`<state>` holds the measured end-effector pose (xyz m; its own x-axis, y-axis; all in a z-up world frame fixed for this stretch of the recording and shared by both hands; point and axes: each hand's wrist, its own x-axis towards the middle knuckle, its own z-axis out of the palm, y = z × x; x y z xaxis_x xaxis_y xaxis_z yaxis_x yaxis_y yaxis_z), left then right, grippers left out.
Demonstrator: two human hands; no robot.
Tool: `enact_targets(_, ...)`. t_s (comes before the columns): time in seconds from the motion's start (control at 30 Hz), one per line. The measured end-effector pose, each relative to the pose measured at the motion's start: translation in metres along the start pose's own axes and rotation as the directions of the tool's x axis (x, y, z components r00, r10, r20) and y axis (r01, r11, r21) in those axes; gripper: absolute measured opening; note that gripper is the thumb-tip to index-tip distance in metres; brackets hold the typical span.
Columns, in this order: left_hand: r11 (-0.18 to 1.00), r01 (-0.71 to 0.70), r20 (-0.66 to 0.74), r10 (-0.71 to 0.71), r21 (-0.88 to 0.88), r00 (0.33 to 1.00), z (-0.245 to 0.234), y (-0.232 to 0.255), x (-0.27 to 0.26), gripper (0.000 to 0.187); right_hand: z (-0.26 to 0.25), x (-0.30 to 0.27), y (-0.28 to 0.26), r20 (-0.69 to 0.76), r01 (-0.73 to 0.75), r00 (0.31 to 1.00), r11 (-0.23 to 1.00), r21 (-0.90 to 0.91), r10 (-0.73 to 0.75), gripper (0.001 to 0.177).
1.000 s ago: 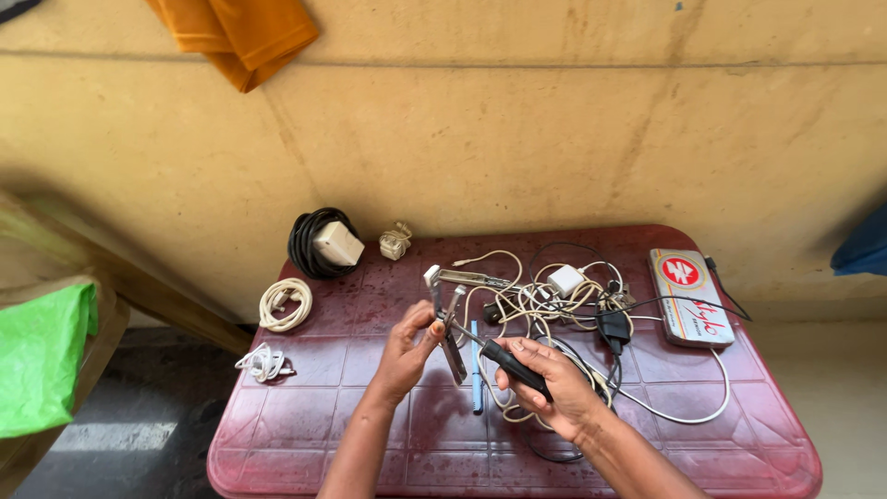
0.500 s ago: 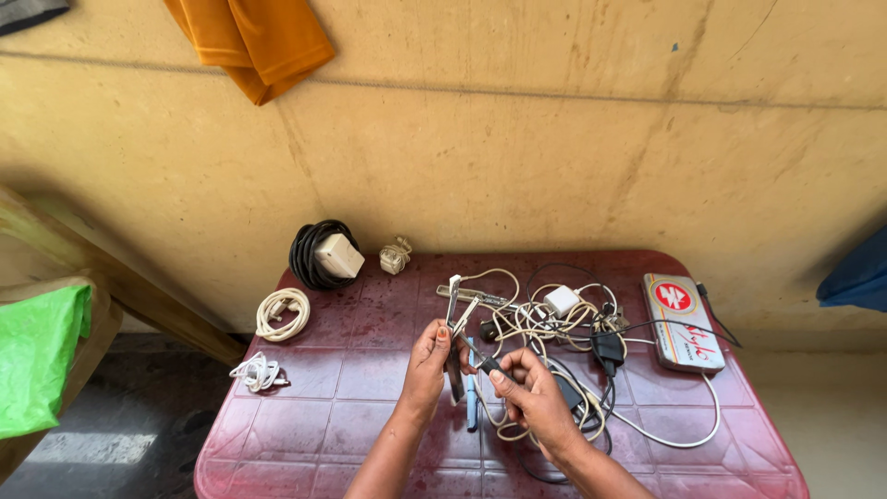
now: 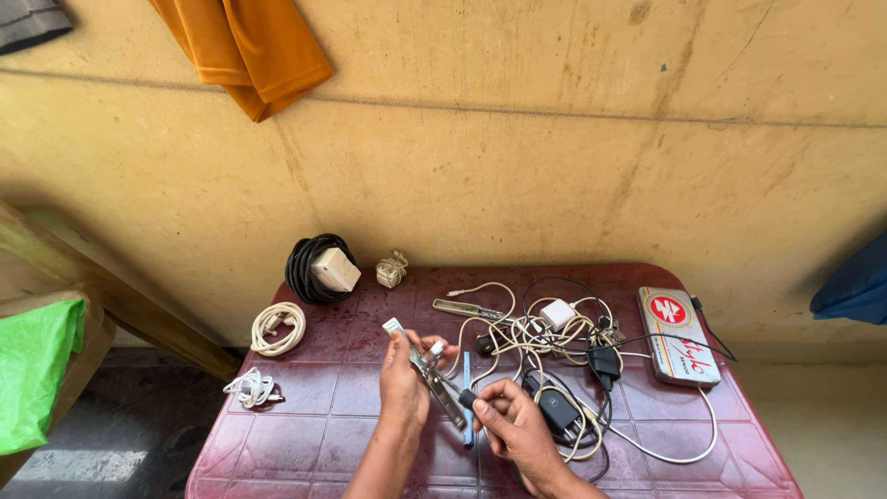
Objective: The person coils a white cable and places it on a red table. They then pick up a metal door latch and repeatedly scrape it with a screwdriver, moving the latch between hands and setting it down. The workspace contains various cables, adapters, and a small metal box.
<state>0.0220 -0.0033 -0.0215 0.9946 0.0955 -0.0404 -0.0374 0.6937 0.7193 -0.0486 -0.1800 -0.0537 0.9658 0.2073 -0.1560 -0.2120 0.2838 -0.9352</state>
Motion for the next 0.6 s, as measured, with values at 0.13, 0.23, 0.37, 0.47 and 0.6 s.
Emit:
enact_targets(0.13, 0.978, 0.007, 0.073, -0.023, 0.210, 0.997, 0.008, 0.009, -0.008, 0.041, 0.008, -0.005, 0.006, 0.117, -0.067, 0.992, 0.966, 0.249, 0.038, 0.026)
enact_targets(0.23, 0.925, 0.018, 0.176, -0.091, 0.380, 0.980, 0.010, -0.001, -0.013, 0.032, 0.008, -0.006, -0.004, 0.060, -0.107, 0.994, 0.908, 0.404, 0.091, 0.021)
enact_targets(0.37, 0.952, -0.008, 0.296, -0.088, 0.307, 0.951, 0.000, -0.024, -0.010, 0.028, 0.006, -0.006, -0.025, 0.025, -0.071, 0.997, 0.902, 0.427, 0.066, 0.033)
enact_targets(0.47, 0.970, -0.049, 0.367, -0.044, 0.239, 0.929, -0.008, -0.038, -0.003, 0.024, 0.010, -0.007, -0.030, -0.032, -0.053, 0.997, 0.937, 0.346, 0.069, 0.029)
enact_targets(0.6, 0.980, -0.033, 0.324, -0.033, 0.195, 0.946, -0.011, -0.042, -0.003, 0.024, 0.013, -0.010, -0.023, -0.087, -0.041, 0.995, 0.994, 0.105, 0.050, 0.035)
